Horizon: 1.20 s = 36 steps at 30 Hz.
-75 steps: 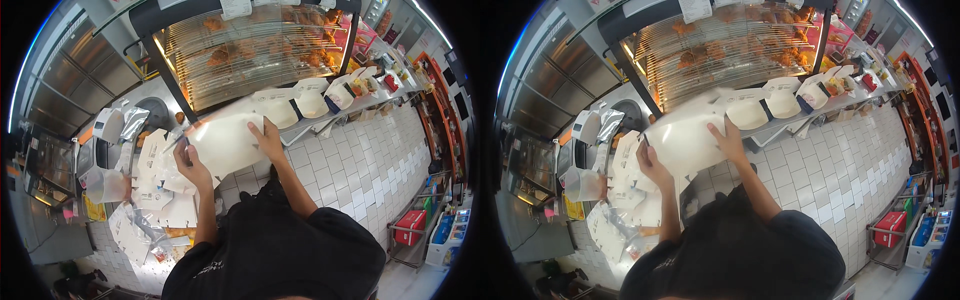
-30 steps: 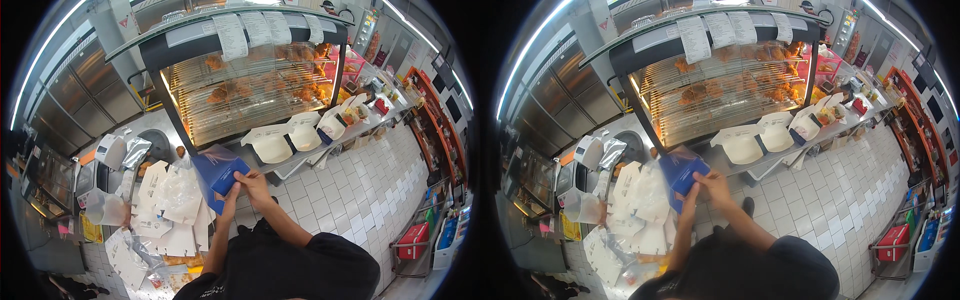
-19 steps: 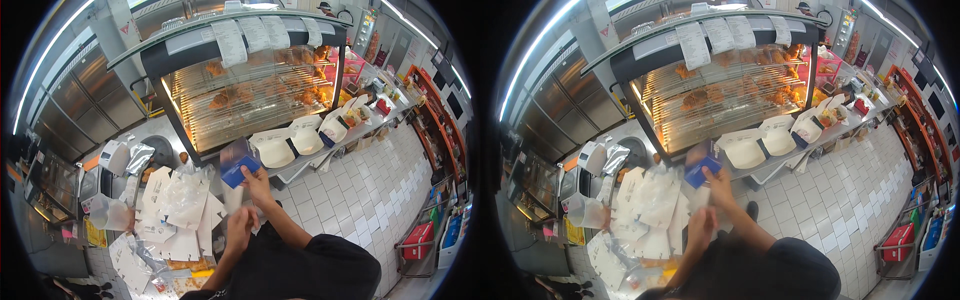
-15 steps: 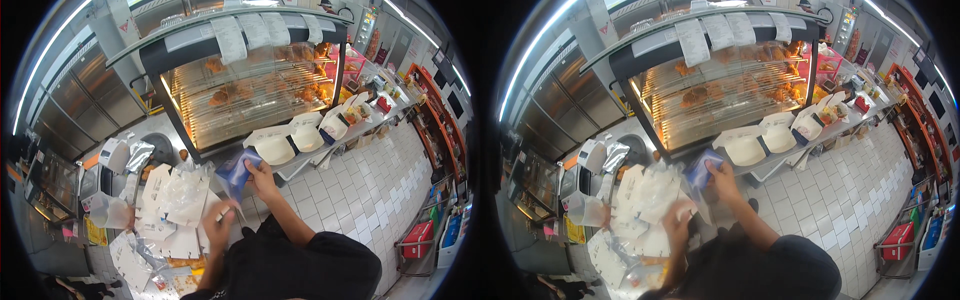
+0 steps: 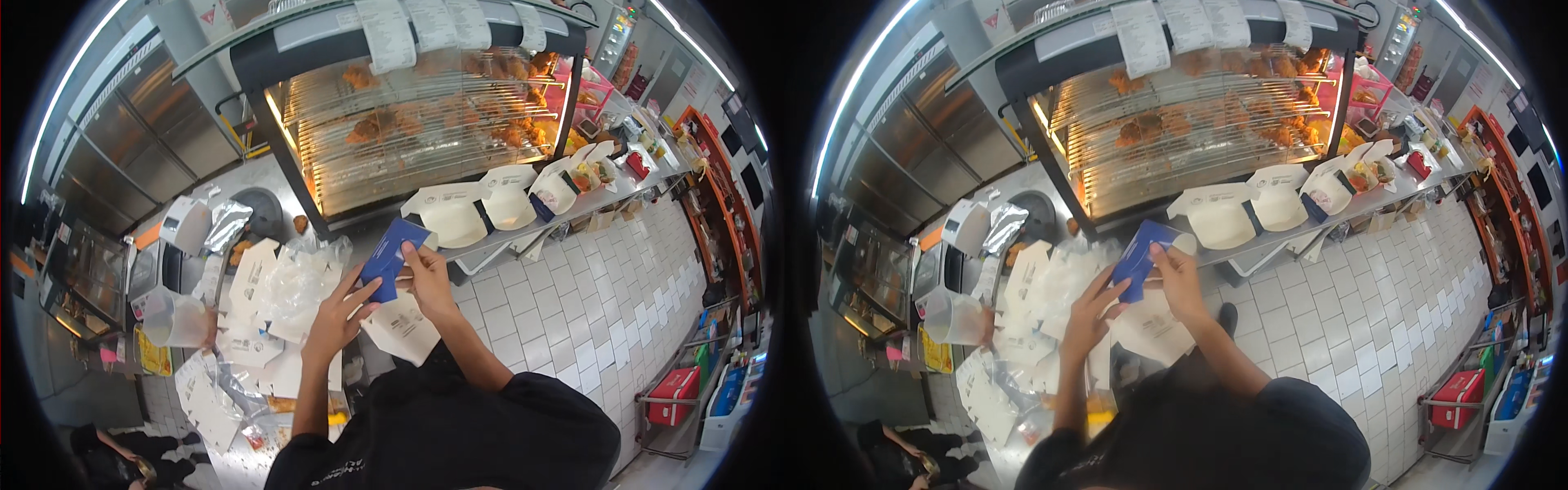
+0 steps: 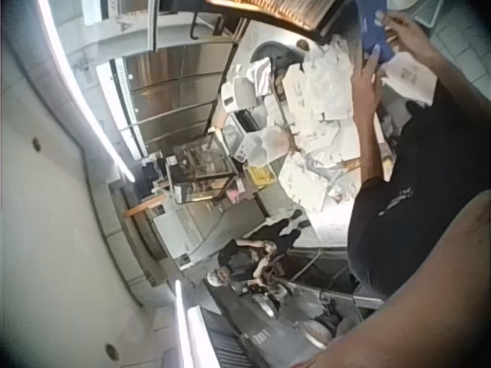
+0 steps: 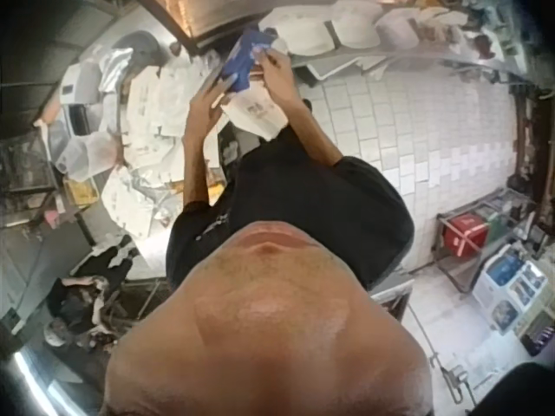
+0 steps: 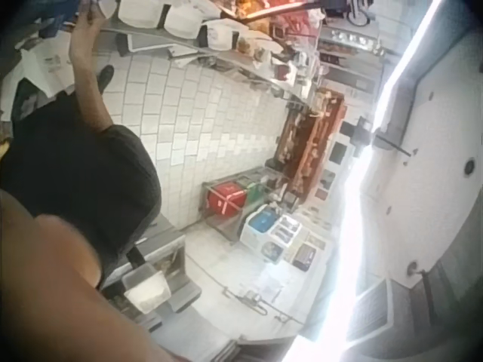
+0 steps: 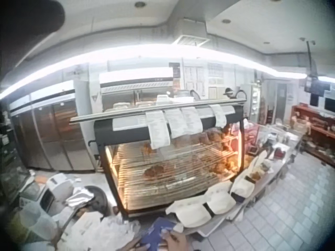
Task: The person folds and assembles several flat-packed cardboard food containers by hand, placing them in a row on a counter next to a heated food display.
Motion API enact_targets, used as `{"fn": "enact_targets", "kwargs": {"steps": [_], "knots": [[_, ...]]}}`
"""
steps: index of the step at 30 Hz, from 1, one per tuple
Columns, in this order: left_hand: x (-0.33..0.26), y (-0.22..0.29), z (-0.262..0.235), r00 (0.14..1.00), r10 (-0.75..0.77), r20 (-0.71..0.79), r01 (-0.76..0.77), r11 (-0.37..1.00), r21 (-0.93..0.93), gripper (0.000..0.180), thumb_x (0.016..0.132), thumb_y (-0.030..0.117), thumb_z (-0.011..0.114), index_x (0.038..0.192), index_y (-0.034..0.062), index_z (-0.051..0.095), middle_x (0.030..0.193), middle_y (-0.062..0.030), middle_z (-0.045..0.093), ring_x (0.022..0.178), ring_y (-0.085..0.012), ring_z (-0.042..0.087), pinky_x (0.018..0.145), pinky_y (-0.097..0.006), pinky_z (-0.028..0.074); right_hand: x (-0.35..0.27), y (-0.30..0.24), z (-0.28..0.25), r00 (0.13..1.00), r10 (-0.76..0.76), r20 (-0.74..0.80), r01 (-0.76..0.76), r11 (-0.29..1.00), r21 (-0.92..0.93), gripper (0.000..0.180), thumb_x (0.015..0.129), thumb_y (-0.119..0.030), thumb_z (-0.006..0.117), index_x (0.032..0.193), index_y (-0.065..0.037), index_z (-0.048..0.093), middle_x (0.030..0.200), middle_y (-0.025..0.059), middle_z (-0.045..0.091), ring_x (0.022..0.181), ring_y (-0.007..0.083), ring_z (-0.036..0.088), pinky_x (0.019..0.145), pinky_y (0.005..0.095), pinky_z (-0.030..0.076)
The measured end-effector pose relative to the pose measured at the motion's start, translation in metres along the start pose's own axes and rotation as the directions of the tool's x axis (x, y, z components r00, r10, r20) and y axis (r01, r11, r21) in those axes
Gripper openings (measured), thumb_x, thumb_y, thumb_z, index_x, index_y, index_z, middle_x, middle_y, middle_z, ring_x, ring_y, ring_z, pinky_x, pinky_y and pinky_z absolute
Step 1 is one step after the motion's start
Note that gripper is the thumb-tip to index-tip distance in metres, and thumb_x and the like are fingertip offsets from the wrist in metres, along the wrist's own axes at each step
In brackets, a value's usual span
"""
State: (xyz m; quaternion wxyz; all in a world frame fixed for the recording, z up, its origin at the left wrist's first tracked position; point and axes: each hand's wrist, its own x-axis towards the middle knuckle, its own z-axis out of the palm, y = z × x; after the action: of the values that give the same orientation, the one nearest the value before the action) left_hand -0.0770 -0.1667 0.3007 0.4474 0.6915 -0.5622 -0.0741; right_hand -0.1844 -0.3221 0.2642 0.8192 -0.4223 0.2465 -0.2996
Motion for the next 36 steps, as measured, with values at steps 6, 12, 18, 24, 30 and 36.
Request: {"fn": "enact_targets", "kwargs": {"steps": [6,12,18,24,30,36], "knots": [[0.009,-0.011,0.000,0.993,-0.026,-0.111,0.040,0.992,0.122,0.044,0.082,0.015,0.077,0.124,0.0103,0.066,0.132,-0.0207,0.057,0.104,-0.0375,0.066,0.082,-0.039,0.055,-0.017,0.007,-0.003,0.993,0.051,0.102,-0.046,0.997,-0.058,0.035,0.097,-0.034,0.063,0.091,0.001,0.067,0.088,0.0042,0.066,0.074,0.0142,0.066,0.065,0.0272,0.057],[0.014,-0.034,-0.025,0.963,-0.225,0.151,0.257,0.935,-0.244,0.049,0.081,0.011,0.078,0.126,0.0018,0.061,0.122,-0.0118,0.066,0.097,-0.0199,0.067,0.081,-0.030,0.052,-0.012,-0.013,-0.058,0.929,-0.247,0.275,0.357,0.405,-0.842,0.056,0.087,-0.018,0.068,0.136,-0.003,0.046,0.110,0.0164,0.064,0.103,0.0255,0.063,0.082,0.0354,0.051],[-0.008,-0.117,0.013,0.802,-0.538,-0.259,0.371,0.789,-0.491,0.033,0.101,0.023,0.055,0.125,-0.0005,0.057,0.110,-0.0096,0.067,0.101,-0.0179,0.064,0.082,-0.030,0.050,0.023,0.128,-0.147,0.958,0.259,0.122,-0.146,0.809,-0.569,0.052,0.090,-0.013,0.059,0.138,0.001,0.043,0.128,0.0174,0.059,0.112,0.0295,0.061,0.094,0.0386,0.049],[-0.013,-0.092,0.074,0.686,-0.246,-0.685,0.247,0.964,-0.098,0.014,0.097,0.010,0.055,0.092,-0.0015,0.060,0.085,-0.0100,0.062,0.077,-0.0205,0.055,0.071,-0.034,0.044,0.073,0.138,-0.136,0.887,0.361,-0.287,-0.358,0.932,0.063,0.089,0.092,-0.043,0.066,0.152,-0.003,0.013,0.142,0.0178,0.043,0.118,0.0354,0.057,0.090,0.0499,0.056],[0.006,-0.139,0.167,0.956,-0.218,-0.198,0.183,0.967,-0.179,0.017,0.093,0.016,0.065,0.103,0.0027,0.064,0.107,-0.0185,0.066,0.101,-0.0364,0.063,0.089,-0.042,0.048,0.051,0.116,-0.196,0.931,0.250,-0.265,-0.323,0.904,-0.280,0.069,0.091,-0.037,0.069,0.143,-0.005,0.038,0.130,0.0162,0.053,0.109,0.0275,0.062,0.080,0.0416,0.057],[0.059,-0.161,0.220,0.940,-0.296,-0.170,0.289,0.955,-0.067,0.042,0.096,0.033,0.062,0.121,-0.0002,0.058,0.123,-0.0228,0.061,0.116,-0.0398,0.057,0.101,-0.043,0.044,0.081,0.070,-0.311,0.824,-0.522,-0.219,0.014,0.405,-0.914,0.026,0.087,-0.021,0.069,0.107,-0.004,0.065,0.111,0.0194,0.064,0.103,0.0331,0.062,0.088,0.0437,0.047]]}}
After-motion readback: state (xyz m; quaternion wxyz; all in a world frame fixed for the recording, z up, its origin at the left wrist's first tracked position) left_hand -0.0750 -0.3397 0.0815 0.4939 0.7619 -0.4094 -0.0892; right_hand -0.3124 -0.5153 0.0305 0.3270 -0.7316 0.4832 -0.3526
